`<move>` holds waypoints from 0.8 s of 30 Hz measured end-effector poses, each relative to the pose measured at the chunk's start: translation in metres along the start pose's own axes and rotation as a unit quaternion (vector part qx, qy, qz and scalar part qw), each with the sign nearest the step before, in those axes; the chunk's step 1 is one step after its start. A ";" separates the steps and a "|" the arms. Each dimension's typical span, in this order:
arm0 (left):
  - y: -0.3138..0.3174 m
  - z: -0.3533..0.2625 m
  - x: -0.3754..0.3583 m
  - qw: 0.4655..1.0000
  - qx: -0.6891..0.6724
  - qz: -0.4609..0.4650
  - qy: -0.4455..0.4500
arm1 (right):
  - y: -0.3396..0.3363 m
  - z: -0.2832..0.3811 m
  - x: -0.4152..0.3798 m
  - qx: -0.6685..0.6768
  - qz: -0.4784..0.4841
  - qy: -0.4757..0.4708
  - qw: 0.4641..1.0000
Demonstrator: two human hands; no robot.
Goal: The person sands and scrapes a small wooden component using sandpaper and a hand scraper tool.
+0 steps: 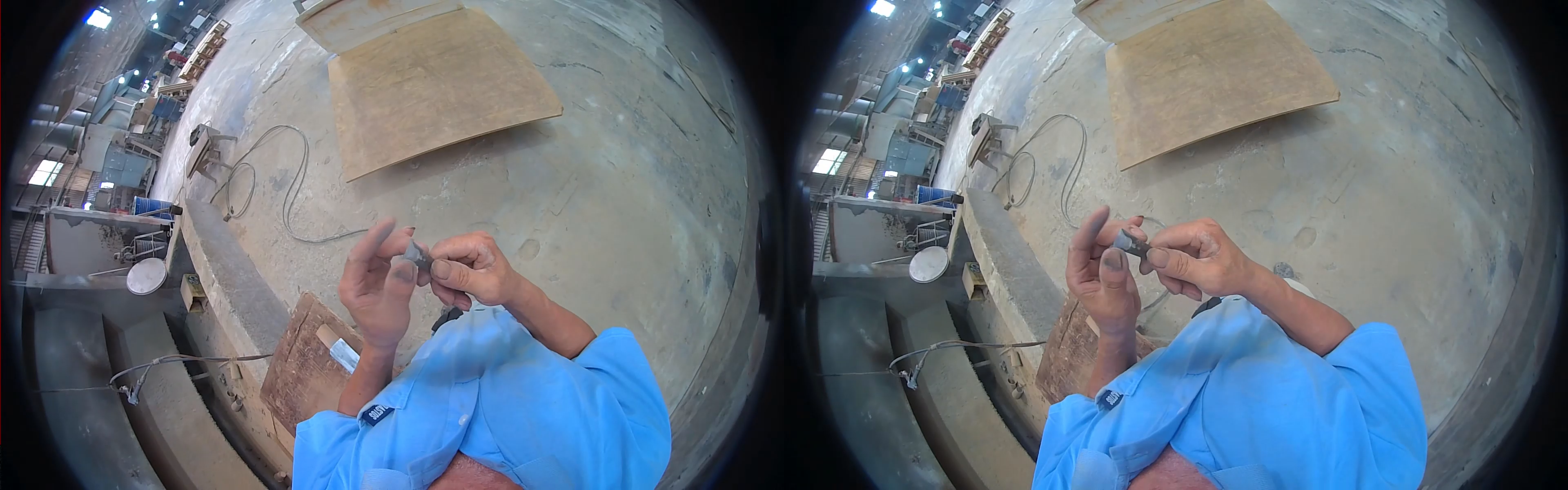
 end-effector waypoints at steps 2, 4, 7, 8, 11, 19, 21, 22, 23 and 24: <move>-0.004 0.000 0.003 0.998 -0.026 0.027 -0.048 | -0.002 0.004 0.001 -0.067 -0.021 -0.024 0.997; -0.008 -0.002 0.006 0.995 -0.028 0.059 -0.074 | -0.003 0.007 0.003 -0.148 -0.033 -0.061 0.986; -0.014 -0.005 0.015 0.992 0.028 0.108 -0.057 | 0.001 0.011 0.006 -0.231 -0.082 -0.140 0.959; -0.017 -0.006 0.018 0.990 0.063 0.122 -0.040 | 0.003 0.013 0.007 -0.259 -0.090 -0.161 0.948; -0.023 -0.012 0.023 0.982 0.132 0.135 -0.014 | 0.006 0.017 0.008 -0.331 -0.111 -0.207 0.914; -0.033 -0.026 0.038 0.942 0.286 0.169 0.046 | 0.006 0.018 0.011 -0.440 -0.145 -0.229 0.856; -0.034 -0.029 0.041 0.927 0.324 0.175 0.070 | 0.004 0.016 0.011 -0.441 -0.146 -0.199 0.863; -0.037 -0.027 0.041 0.934 0.314 0.158 0.061 | 0.003 0.016 0.011 -0.442 -0.147 -0.185 0.865; -0.041 -0.025 0.041 0.941 0.303 0.141 0.052 | 0.002 0.016 0.011 -0.428 -0.142 -0.177 0.875; -0.045 -0.023 0.041 0.947 0.293 0.124 0.044 | 0.001 0.016 0.012 -0.414 -0.138 -0.171 0.883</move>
Point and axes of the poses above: each hand's wrist, its own x-axis towards the middle knuckle, its own y-axis out of the palm, z = x × y, the point moved 5 cm from there along x, towards the middle knuckle, and after that the axes turned 7 degrees about y, right-handed, at the moved point
